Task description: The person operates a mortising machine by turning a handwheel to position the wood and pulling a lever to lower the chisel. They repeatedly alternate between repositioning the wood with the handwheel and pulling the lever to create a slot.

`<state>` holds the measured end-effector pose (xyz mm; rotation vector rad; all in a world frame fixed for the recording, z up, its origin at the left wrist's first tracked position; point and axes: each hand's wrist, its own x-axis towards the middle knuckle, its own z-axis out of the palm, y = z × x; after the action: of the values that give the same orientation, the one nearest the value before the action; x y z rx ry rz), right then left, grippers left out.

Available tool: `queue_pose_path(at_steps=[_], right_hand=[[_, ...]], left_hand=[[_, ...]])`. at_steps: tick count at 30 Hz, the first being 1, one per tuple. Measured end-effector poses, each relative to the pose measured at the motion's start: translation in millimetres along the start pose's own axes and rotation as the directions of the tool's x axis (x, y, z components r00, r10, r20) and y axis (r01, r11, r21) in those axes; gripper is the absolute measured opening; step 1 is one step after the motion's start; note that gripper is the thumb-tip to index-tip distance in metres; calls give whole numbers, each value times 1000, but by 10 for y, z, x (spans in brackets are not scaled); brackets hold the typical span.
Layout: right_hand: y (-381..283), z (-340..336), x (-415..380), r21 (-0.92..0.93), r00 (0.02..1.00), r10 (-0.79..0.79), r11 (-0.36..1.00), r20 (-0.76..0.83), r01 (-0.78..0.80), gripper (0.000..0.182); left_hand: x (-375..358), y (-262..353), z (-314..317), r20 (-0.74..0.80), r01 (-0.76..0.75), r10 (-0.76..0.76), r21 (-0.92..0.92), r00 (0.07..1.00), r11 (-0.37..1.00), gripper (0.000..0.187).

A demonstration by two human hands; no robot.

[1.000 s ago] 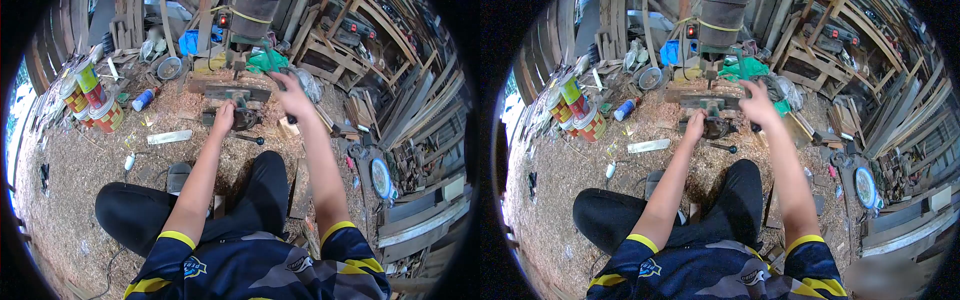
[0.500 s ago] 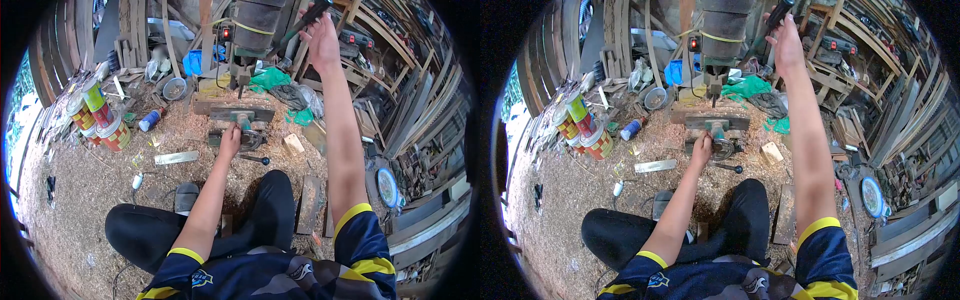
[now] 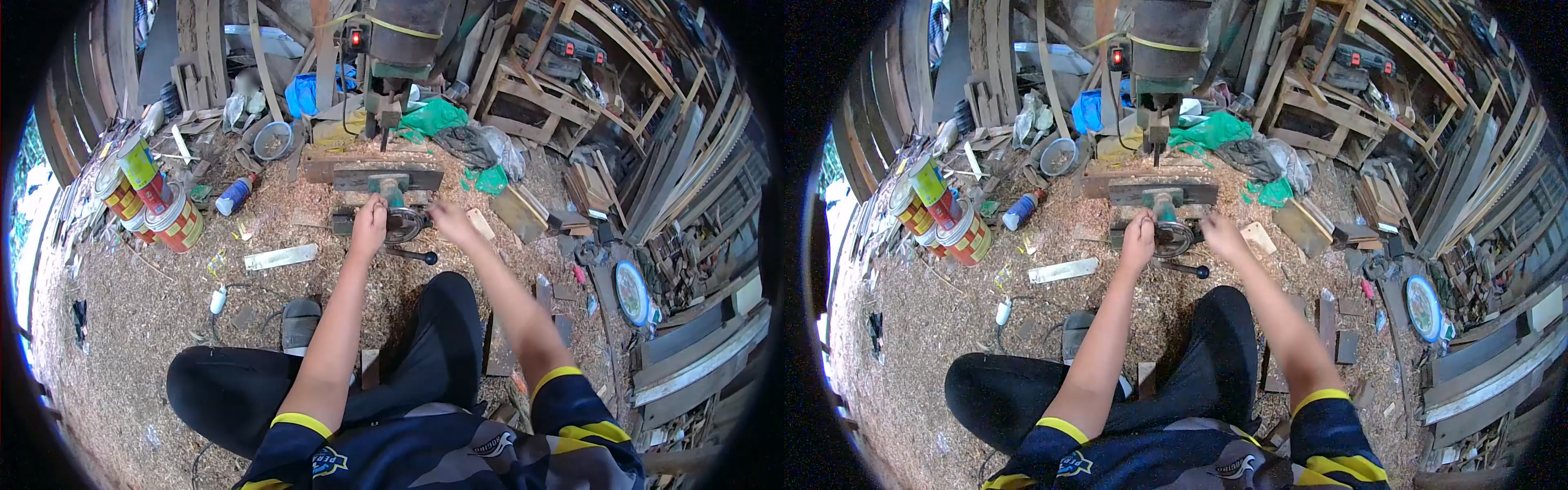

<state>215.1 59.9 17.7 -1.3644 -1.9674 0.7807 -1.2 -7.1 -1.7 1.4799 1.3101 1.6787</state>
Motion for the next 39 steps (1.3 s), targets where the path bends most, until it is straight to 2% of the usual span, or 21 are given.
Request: queue_pose_path(at_steps=[2, 3, 4, 5, 7, 9, 11, 13, 15, 16, 19, 21, 24, 26, 27, 29, 33, 35, 37, 38, 39], right_hand=[[127, 266, -292, 44, 998, 57, 997, 10, -58, 37], [113, 381, -414, 393, 990, 140, 912, -32, -116, 38], [88, 475, -514, 691, 972, 231, 709, -42, -139, 41], [65, 549, -610, 691, 972, 231, 709, -37, -142, 41], [2, 670, -731, 985, 990, 136, 160, 37, -59, 45], [99, 805, -735, 980, 973, 228, 190, 22, -67, 50], [125, 787, -714, 999, 995, 85, 0, 43, -43, 54], [7, 806, -684, 998, 984, 167, 9, 60, -63, 57], [-91, 856, -661, 922, 976, 217, 377, 7, -90, 56], [-85, 865, -669, 922, 976, 220, 376, 8, -92, 56], [32, 932, -672, 991, 947, 311, 127, -86, 49, 51], [-208, 994, -663, 962, 936, 336, 273, -106, 11, 44], [-193, 992, -655, 959, 951, 288, 282, -108, 23, 43], [-151, 915, -681, 993, 927, 356, 66, -117, 99, 42], [-222, 925, -703, 993, 927, 357, 68, -116, 98, 42], [-479, 988, -703, 930, 896, 402, 366, -187, 30, 43], [-427, 989, -720, 916, 935, 315, 400, -164, 26, 45], [-267, 1049, -692, 933, 914, 335, 343, -230, 109, 45], [-402, 1073, -678, 928, 870, 449, 372, -201, 23, 45], [-485, 1099, -692, 843, 923, 292, 534, -249, 59, 45], [-475, 1082, -706, 842, 923, 294, 537, -249, 57, 45]], left_hand=[[31, -101, 5, -34, -90, 91, 20, 995, 996, 20], [34, -99, 2, -34, -89, 89, 22, 995, 996, 20], [27, -68, -4, -25, -81, 82, 19, 996, 997, 20], [23, -42, -7, -18, -73, 73, 15, 997, 997, 19], [35, -5, -10, -14, -64, 64, 11, 998, 998, 19], [13, -17, -14, -1, -47, 47, 12, 999, 999, 18], [25, -9, -12, -6, -43, 43, 20, 999, 999, 18], [22, 15, -13, -3, -40, 40, 23, 999, 999, 18], [46, 68, -18, -2, -38, 38, 21, 999, 999, 18], [42, 93, -23, 4, -17, 17, 23, 1000, 1000, 18], [17, 58, -28, 6, -17, 17, 31, 1000, 999, 17], [55, 24, -10, -2, -47, 47, 33, 999, 998, 17], [53, -1, -33, -2, -47, 47, 21, 999, 999, 16], [43, 17, -24, -14, -54, 55, 22, 998, 998, 16], [10, 29, -28, -14, -53, 53, 21, 998, 998, 16], [21, 56, -30, 0, 22, -22, -12, 1000, 1000, 18], [38, 1, -70, 12, 6, -6, 20, 1000, 1000, 18], [38, -27, -70, 28, -17, 16, 30, 999, 999, 18], [43, -17, -59, 9, -27, 27, 21, 1000, 999, 18], [26, -20, -44, -5, -32, 32, 12, 999, 999, 18], [9, -21, -32, -5, -29, 29, 9, 1000, 1000, 18]])
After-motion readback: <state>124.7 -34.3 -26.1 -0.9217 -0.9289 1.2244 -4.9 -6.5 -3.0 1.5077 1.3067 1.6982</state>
